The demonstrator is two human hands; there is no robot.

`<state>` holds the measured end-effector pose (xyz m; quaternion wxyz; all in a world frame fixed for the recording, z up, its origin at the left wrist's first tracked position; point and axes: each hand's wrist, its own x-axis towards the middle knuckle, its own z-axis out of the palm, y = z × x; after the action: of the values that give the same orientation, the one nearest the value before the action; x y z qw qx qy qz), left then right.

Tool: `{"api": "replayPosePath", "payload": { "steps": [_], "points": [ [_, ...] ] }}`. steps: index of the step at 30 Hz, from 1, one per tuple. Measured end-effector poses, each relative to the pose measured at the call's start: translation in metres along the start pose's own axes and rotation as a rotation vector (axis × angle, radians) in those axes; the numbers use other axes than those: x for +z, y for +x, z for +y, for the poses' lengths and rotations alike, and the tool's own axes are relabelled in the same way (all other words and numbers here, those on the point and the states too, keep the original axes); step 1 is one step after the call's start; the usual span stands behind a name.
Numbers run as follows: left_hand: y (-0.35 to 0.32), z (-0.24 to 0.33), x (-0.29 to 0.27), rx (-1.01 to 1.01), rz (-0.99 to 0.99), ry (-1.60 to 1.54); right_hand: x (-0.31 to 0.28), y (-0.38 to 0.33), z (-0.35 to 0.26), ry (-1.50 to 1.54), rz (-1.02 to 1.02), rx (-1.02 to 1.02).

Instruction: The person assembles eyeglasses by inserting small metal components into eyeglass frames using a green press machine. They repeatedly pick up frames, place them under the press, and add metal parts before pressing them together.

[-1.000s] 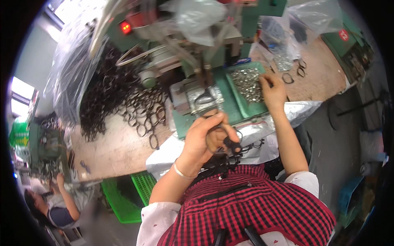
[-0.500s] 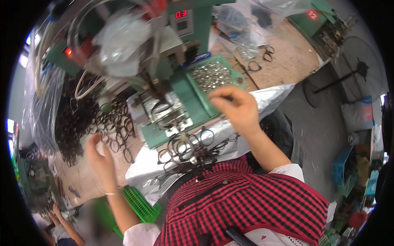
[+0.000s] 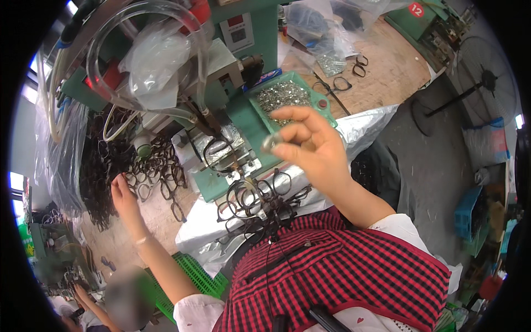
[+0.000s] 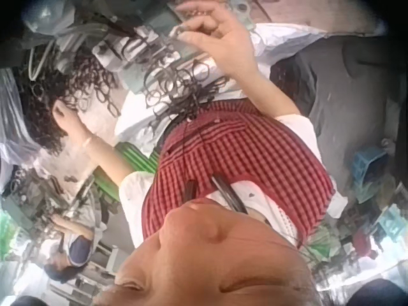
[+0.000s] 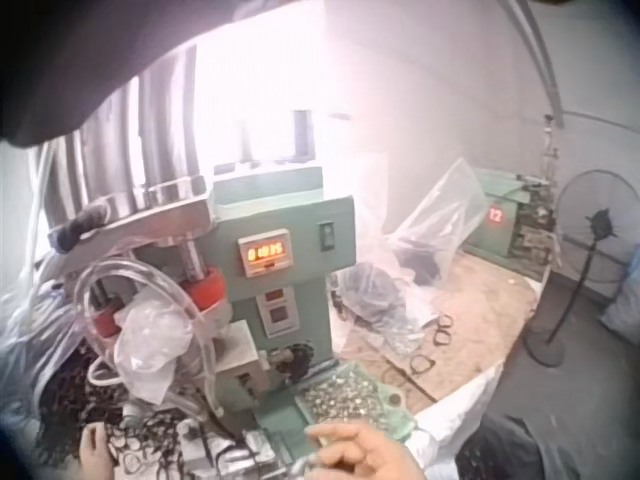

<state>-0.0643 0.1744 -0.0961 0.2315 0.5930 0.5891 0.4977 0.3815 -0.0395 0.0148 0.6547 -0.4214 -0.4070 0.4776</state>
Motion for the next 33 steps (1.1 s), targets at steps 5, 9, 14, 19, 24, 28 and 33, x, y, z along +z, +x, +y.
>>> {"api": "replayPosePath", "payload": {
  "steps": [5,9,14,19,24,28,33],
  "points": [
    [-0.023,-0.059,0.014,0.262,0.017,0.516,-0.062,0.011,0.085,-0.552,0.421,-0.185],
    [-0.062,0.039,0.046,0.233,0.159,0.104,-0.073,-0.015,0.066,-0.655,0.375,-0.137],
    [-0.063,0.102,0.079,0.21,0.16,-0.396,0.008,0.039,0.014,-0.597,0.048,-0.312],
    [-0.115,0.116,0.079,0.15,0.196,-0.591,0.044,0.071,0.048,-0.48,0.1,-0.323],
    [-0.152,0.185,0.072,0.698,0.016,-0.489,0.037,0.066,0.057,-0.326,0.146,-0.296],
    [-0.182,0.229,0.076,0.631,-0.527,-0.511,0.054,0.067,0.053,-0.084,0.077,-0.215],
    [-0.185,0.234,0.043,0.89,-0.816,-0.466,0.067,0.048,0.026,-0.06,0.038,-0.081]
  ]
}}
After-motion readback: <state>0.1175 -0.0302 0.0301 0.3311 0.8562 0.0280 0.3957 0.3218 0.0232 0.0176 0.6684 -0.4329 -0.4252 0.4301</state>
